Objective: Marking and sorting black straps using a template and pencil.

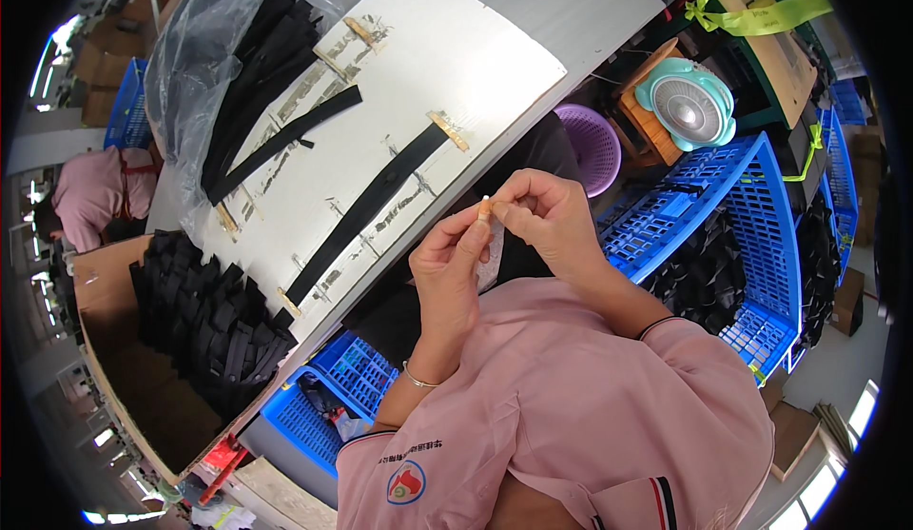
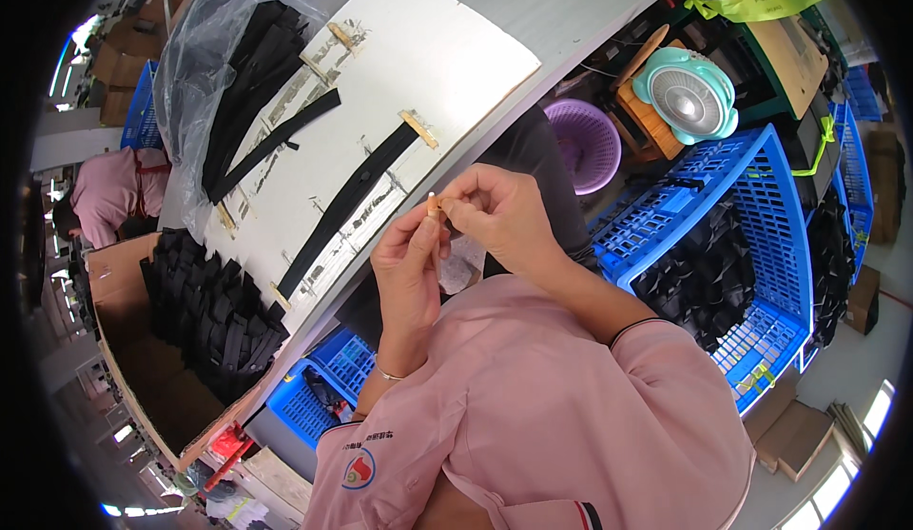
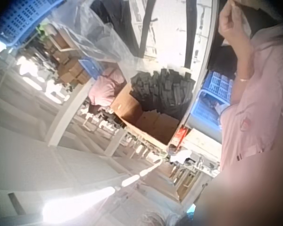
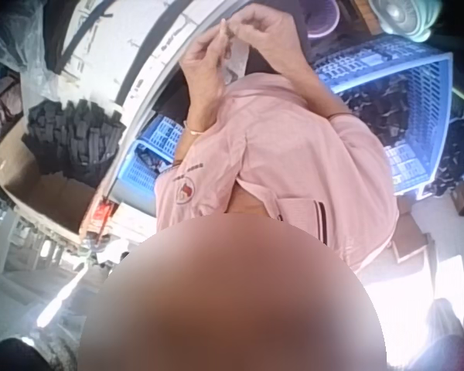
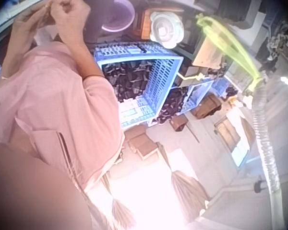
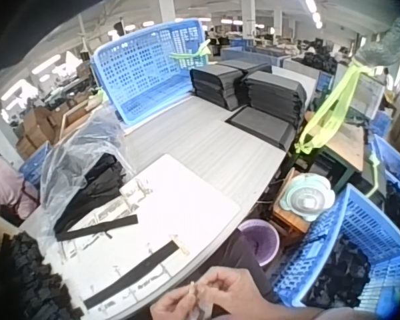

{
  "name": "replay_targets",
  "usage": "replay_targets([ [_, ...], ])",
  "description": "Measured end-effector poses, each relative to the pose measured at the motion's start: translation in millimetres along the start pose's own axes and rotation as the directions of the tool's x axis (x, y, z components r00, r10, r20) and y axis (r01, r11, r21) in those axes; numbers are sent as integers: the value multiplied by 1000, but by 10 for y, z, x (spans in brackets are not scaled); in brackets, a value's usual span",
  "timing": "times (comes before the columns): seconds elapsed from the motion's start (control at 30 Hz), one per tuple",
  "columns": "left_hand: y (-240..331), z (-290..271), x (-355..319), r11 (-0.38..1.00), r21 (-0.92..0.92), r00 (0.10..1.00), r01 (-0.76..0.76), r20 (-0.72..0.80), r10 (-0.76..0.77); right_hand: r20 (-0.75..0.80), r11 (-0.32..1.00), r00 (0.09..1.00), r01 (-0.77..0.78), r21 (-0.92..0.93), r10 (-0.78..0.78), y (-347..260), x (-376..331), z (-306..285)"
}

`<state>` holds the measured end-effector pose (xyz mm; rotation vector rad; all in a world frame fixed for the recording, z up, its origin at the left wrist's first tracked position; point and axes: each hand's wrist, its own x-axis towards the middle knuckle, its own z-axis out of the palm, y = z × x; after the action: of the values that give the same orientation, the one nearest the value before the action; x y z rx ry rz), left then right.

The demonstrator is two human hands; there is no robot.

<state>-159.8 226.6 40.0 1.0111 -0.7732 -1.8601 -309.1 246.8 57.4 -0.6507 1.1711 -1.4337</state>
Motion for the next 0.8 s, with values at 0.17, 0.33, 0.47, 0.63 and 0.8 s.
replay_targets([
  [0.17, 6, 3, 13, 1000, -17, 1000, -5, -15, 5, 30, 994, 997, -71, -87, 74, -67, 12, -48],
  [0.33, 0, 5, 21, 997, 63, 999, -49, -11, 50, 19, 995, 998, -52, -88, 54, -81, -1, -36],
  [0.47, 22, 60, 15, 997, 74, 1000, -24, -4, 25, 7, 989, 998, -58, -133, 59, -91, 5, -78],
  [0.63, 42, 102, 32, 999, -41, 1000, 18, 10, -17, -19, 993, 998, -61, -104, 59, -37, 23, -122],
  [0.8, 53, 98, 33, 989, -136, 994, 64, 92, -52, -11, 992, 998, -60, -109, 59, 9, 37, -192],
])
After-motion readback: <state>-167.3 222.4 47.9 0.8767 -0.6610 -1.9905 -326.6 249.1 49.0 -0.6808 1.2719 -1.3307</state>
